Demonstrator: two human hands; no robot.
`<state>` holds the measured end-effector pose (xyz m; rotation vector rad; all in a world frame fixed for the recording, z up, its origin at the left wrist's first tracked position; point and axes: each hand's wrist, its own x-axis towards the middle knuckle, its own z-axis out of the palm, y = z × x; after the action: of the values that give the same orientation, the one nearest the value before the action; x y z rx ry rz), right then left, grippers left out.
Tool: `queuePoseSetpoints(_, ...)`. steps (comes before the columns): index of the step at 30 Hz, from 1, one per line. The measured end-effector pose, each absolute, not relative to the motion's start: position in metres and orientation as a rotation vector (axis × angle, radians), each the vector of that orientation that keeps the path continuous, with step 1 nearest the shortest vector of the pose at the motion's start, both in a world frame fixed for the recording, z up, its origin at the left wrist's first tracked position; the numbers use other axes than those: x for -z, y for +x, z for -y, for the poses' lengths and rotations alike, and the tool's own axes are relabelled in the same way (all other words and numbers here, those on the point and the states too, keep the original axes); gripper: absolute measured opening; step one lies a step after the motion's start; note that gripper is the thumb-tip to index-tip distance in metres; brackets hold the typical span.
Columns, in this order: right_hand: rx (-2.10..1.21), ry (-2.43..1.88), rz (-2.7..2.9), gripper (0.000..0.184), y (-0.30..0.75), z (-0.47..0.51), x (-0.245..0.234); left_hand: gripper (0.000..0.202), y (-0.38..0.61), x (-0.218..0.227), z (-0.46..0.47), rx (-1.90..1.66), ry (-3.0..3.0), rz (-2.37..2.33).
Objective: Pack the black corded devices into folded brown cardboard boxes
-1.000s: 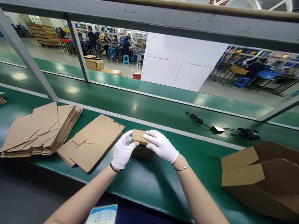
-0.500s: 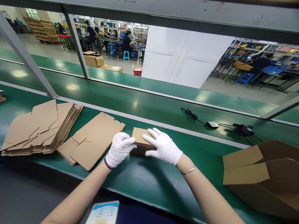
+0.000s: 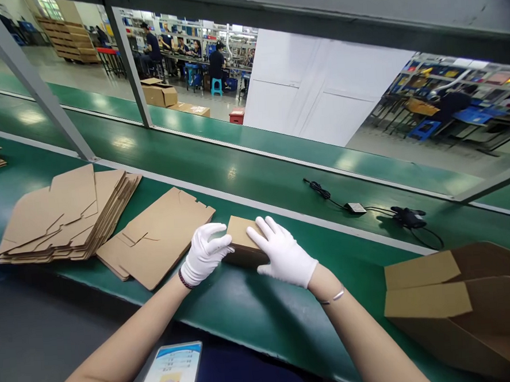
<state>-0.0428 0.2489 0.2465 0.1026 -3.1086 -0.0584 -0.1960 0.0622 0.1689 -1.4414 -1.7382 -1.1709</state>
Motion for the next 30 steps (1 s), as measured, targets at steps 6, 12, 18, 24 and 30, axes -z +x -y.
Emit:
queuePoseSetpoints(6, 0.138, 0.026, 2.999, 0.088, -0.052, -0.243, -0.232, 0.014, -0.201, -0.166, -0.064, 1.218, -1.499, 1.808)
queuePoseSetpoints(12, 0.17, -0.1, 2.953, 0.087, -0.137, -0.273, -0.241, 0.057, -0.278, -0.195, -0.074, 0.797, -1.255, 2.684)
queuePoseSetpoints(18, 0.282, -0.322, 2.853, 0.069, -0.208, -0.327, -0.24, 0.065, -0.302, -0.184, -0.094, 0.532, -1.111, 2.939)
queuePoseSetpoints(24, 0.208, -0.428, 2.859, 0.047, -0.235, -0.368, -0.238, 0.037, -0.284, -0.184, -0.105, 0.554, -1.055, 2.999)
queuePoseSetpoints(30, 0.0, -0.309, 2.721, 0.05, -0.215, -0.333, -0.203, 0.045, -0.282, -0.22, -0.093, 0.822, -1.014, 2.904)
